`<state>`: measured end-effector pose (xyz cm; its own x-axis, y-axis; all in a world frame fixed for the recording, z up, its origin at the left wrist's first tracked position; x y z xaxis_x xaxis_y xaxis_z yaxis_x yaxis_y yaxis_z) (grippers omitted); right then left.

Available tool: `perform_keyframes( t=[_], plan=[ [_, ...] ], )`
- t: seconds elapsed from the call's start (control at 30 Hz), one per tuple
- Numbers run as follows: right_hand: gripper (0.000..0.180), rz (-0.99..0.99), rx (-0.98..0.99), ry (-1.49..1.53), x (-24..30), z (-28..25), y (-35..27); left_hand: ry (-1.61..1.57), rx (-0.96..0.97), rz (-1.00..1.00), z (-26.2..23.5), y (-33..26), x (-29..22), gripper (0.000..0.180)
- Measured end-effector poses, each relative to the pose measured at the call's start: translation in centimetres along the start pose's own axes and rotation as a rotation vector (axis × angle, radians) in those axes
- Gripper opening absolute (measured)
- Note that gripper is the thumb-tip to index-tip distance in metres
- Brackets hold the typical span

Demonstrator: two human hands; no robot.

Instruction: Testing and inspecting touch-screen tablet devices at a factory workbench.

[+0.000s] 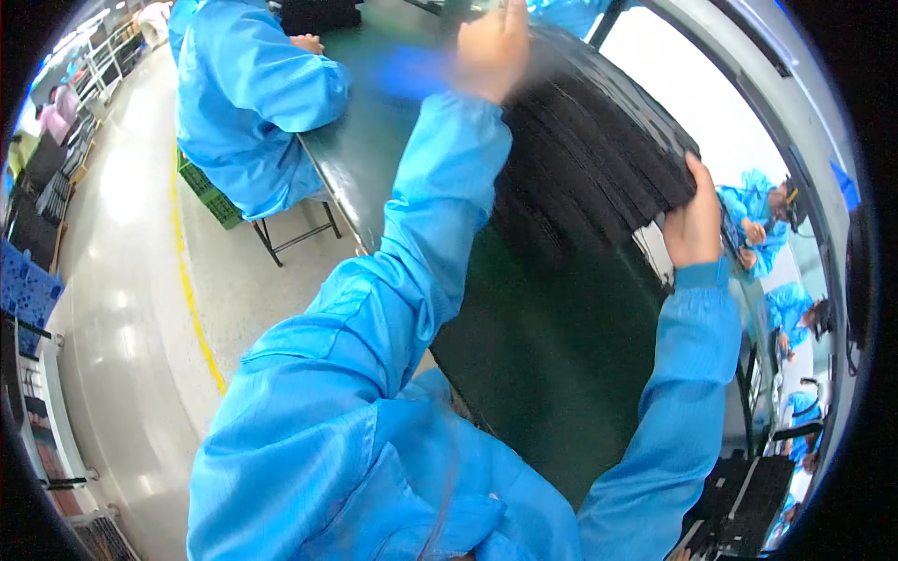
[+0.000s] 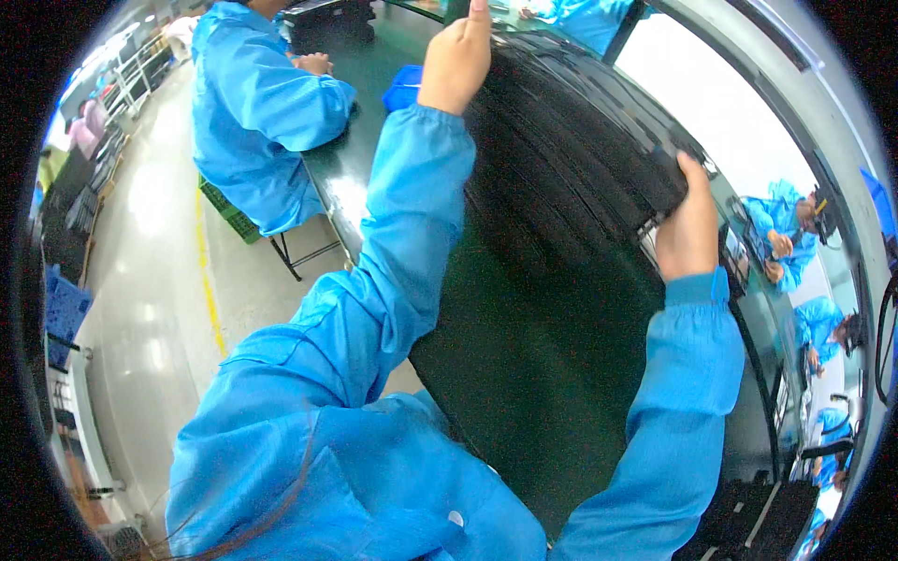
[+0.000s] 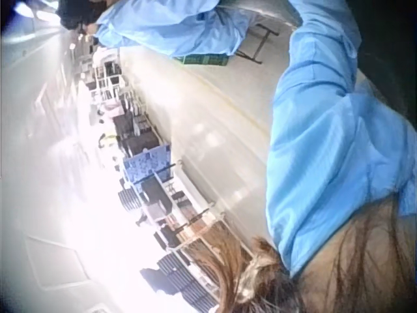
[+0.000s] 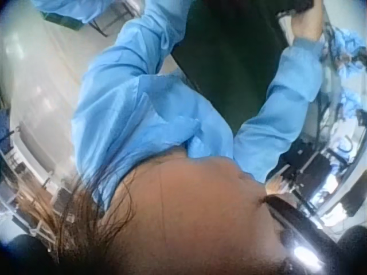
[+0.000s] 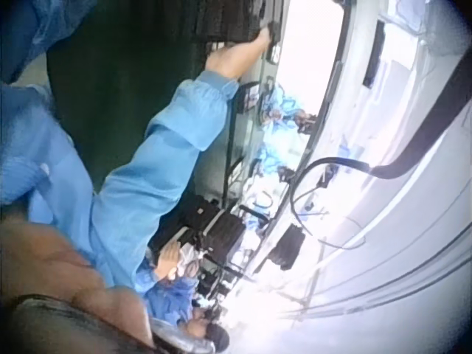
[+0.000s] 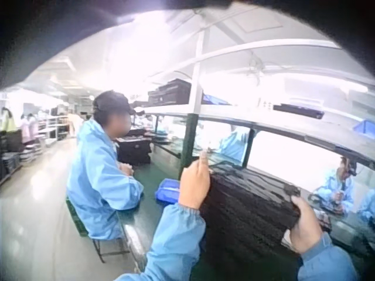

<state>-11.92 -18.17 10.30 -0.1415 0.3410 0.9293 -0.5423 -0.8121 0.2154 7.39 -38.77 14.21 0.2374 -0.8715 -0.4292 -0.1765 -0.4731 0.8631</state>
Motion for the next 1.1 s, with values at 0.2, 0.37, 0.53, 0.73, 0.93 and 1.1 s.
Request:
perform_keyframes(
  t=[0.2, 0.37, 0.53, 0.73, 0.93, 1.1],
  plan=[
    [0.02, -0.222, -0.001, 0.169, 4.4, -2.0, -1.7, -0.702, -0.298, -0.078, -5.3, -1.7, -4.9, 0.047],
    [0.032, -0.514, -0.416, -0.247, 10.4, -7.1, -15.2, -1.722, 0.193, -0.34, -3.0, -3.6, -10.3, 0.038],
    [0.043, -0.296, -0.751, 0.134, 7.1, -17.1, -28.7, -2.042, 1.178, -0.587, 1.9, -10.7, -17.3, 0.031],
    [0.047, 0.118, -0.696, 0.114, -1.3, -18.2, -38.6, -1.58, 1.728, -0.997, 3.4, -26.0, -18.2, 0.041],
    [0.035, 0.03, -0.862, -0.181, -4.0, -19.0, -42.4, -1.225, 1.715, -1.243, 4.7, -32.7, -14.7, 0.044],
    [0.037, 0.079, -0.855, -0.191, -3.9, -18.0, -42.5, -0.964, 1.71, -0.986, 5.2, -32.4, -13.7, 0.037]
  ],
)
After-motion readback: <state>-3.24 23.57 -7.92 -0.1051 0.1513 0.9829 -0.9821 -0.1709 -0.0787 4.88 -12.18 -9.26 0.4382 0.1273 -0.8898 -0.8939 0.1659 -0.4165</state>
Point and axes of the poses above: each hand's wrist, its own y-axis towards the middle knuckle, its own z-axis out of the palm, x = y × z, the point moved 7 cm from there along y, towards the middle knuckle, and after that the axes turned 6 degrees about x, right-handed, at the moved point
